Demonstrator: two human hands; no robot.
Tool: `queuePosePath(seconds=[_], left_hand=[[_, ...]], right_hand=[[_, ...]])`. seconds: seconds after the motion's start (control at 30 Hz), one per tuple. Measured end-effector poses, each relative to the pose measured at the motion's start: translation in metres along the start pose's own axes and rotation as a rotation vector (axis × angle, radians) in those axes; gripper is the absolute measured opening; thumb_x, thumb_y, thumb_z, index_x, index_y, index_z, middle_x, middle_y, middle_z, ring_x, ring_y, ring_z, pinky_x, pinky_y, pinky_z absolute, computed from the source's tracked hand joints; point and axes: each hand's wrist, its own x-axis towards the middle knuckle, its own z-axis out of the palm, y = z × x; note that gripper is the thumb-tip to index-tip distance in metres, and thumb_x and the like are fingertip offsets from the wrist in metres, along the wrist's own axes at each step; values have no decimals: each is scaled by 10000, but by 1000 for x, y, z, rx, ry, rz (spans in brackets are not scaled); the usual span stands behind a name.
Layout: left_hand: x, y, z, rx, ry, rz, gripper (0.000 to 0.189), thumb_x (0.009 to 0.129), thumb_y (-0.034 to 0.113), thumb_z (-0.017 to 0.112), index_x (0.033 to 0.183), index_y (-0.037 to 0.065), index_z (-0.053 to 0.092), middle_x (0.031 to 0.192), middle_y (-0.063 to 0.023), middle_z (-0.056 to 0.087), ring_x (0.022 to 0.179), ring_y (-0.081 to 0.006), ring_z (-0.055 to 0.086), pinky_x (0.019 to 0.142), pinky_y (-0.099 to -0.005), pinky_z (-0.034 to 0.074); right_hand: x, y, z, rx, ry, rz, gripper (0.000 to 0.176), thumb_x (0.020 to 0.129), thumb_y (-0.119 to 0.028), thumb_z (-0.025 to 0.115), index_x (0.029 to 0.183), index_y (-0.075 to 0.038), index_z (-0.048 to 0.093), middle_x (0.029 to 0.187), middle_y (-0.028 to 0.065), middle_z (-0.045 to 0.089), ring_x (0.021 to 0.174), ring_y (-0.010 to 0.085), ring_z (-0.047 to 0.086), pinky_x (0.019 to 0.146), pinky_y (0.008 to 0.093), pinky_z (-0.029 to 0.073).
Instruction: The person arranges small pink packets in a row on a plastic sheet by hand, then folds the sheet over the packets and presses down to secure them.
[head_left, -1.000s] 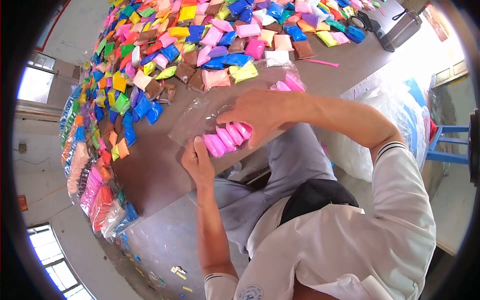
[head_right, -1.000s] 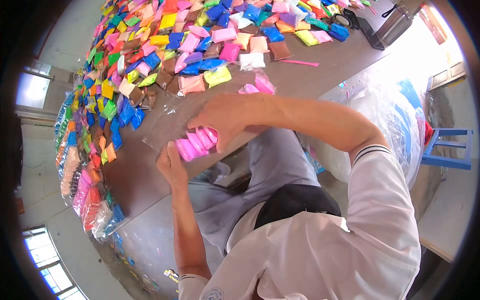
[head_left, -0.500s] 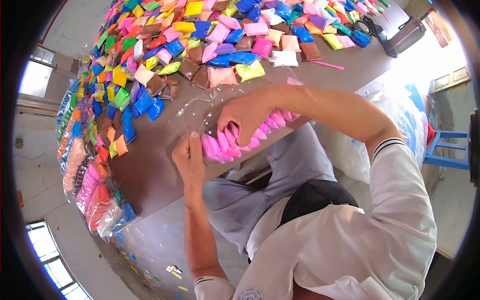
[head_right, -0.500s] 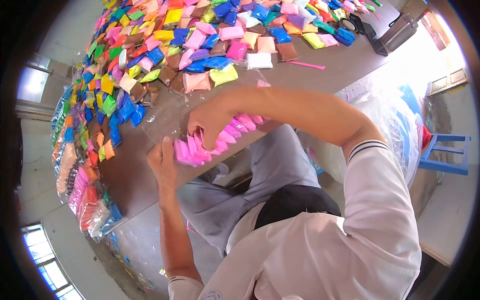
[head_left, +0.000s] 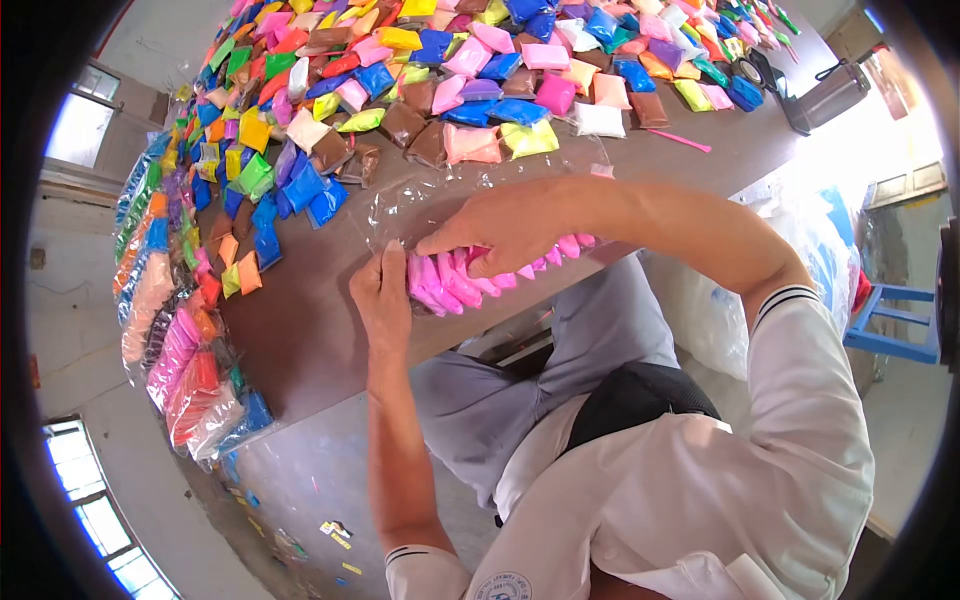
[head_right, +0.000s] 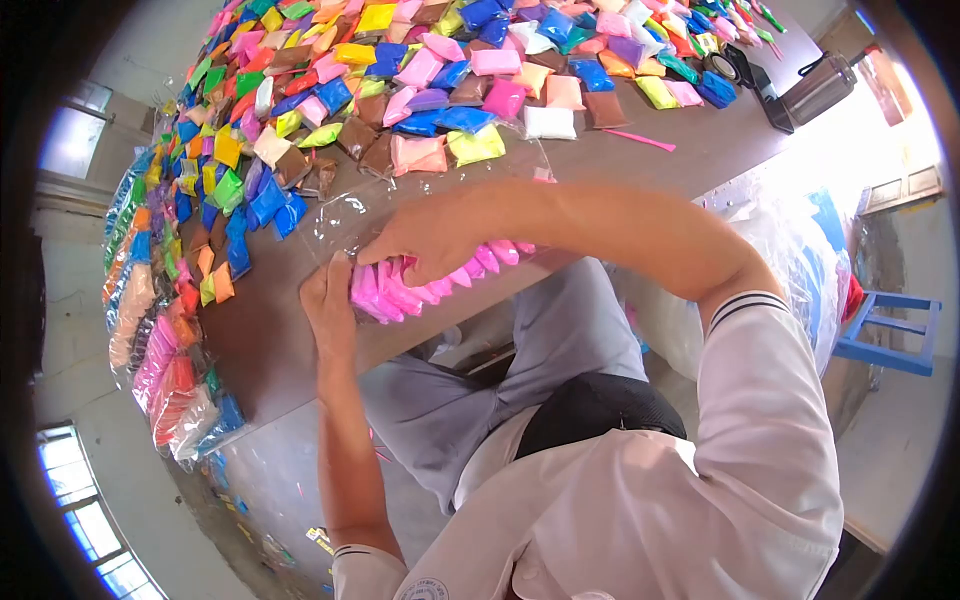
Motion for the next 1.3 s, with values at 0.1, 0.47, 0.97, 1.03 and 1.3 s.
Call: queuePosePath(seconds=[0.1,0.47,0.97,1.03,1.3], left_hand=[[5,3,-2,10,-43,-33,390,990,170,540,649,-19,509,586,38,403,590,-58,354,508,-298,293],[20,-3,-9,119,-131,-58,354,980,188,550,746,-61,642,642,-18,540,607,-84,453,542,-298,367],[19,-4,0,167,-46,-98,374,980,220,548,764,-61,668,635,-30,573,630,-94,500,589,-286,403],[18,0,-4,114,-51,-146,391,990,242,554,751,-49,657,656,-28,586,649,-95,511,605,-283,406],[17,0,-32,-70,92,-48,428,1023,330,546,768,-4,631,766,-51,633,726,-108,559,670,-266,429]], right_hand=[[1,-3,-4,11,-95,62,601,878,-165,573,1463,-102,448,1027,223,659,969,376,622,841,456,481],[17,41,9,104,-37,-161,536,925,-316,566,1410,-93,516,1206,199,637,1135,338,600,924,438,486],[-59,32,15,68,220,186,628,821,-442,743,1312,-74,610,986,186,694,844,307,671,772,424,519],[-59,26,11,123,196,238,554,829,-426,735,1261,-91,650,1058,168,691,973,334,631,841,447,485],[-58,23,8,42,228,165,401,863,-365,711,1178,-115,701,963,148,711,923,354,649,783,472,480]])
